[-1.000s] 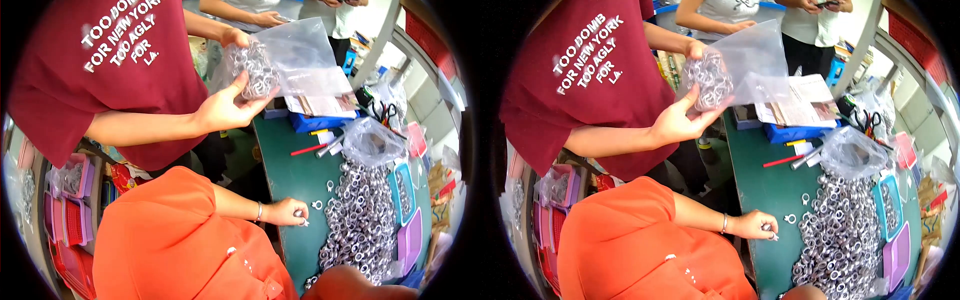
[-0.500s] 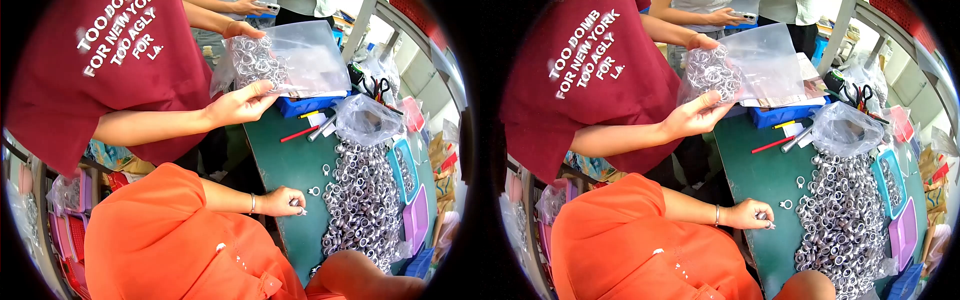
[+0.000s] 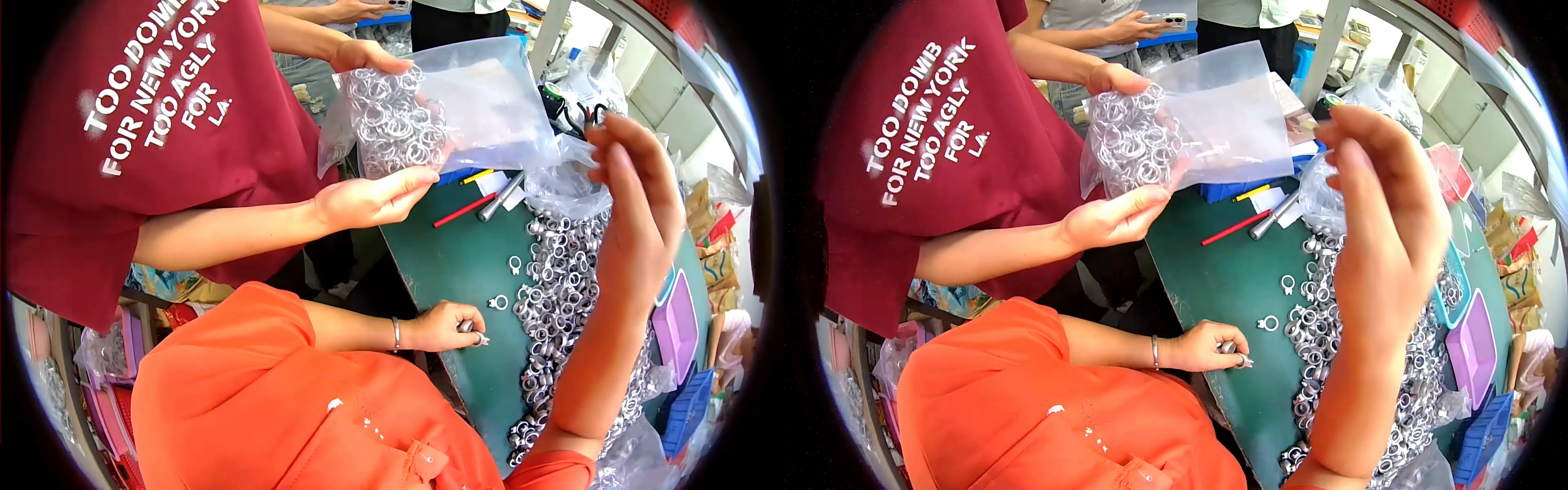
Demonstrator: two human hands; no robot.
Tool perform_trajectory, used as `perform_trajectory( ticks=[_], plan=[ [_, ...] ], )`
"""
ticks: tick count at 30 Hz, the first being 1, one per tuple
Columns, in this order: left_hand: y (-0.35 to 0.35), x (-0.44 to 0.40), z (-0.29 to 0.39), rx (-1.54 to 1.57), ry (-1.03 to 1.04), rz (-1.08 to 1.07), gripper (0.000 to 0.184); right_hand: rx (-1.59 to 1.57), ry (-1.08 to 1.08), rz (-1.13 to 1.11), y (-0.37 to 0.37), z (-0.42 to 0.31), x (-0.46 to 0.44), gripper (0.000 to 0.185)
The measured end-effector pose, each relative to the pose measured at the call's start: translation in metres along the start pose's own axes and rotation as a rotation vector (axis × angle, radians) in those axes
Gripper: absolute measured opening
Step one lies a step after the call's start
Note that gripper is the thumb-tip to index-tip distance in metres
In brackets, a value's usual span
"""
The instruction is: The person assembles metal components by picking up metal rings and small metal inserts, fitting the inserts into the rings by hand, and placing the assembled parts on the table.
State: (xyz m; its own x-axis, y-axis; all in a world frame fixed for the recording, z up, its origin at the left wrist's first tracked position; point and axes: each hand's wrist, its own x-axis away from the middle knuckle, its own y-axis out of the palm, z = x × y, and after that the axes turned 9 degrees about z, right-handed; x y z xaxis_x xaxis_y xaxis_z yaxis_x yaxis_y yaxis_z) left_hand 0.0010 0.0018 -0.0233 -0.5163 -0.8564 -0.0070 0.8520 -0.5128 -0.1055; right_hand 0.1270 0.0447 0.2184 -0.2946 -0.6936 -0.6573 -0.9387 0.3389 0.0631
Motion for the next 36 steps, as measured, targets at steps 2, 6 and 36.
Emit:
perform_trajectory(
  ticks=[2, 6, 36],
  plan=[
    [0.002, 0.000, -0.005, 0.014, 0.006, 0.005, 0.012, 0.102, 0.053, -0.075, 0.010, 0.010, -0.016, 0.023],
    [0.002, 0.000, -0.005, -0.014, 0.056, 0.027, 0.011, 0.127, 0.321, -0.287, 0.021, 0.025, -0.036, 0.029],
    [0.001, 0.001, 0.000, -0.072, 0.220, 0.045, 0.010, 0.558, -0.203, -0.951, 0.052, 0.061, -0.045, 0.031]
  ],
)
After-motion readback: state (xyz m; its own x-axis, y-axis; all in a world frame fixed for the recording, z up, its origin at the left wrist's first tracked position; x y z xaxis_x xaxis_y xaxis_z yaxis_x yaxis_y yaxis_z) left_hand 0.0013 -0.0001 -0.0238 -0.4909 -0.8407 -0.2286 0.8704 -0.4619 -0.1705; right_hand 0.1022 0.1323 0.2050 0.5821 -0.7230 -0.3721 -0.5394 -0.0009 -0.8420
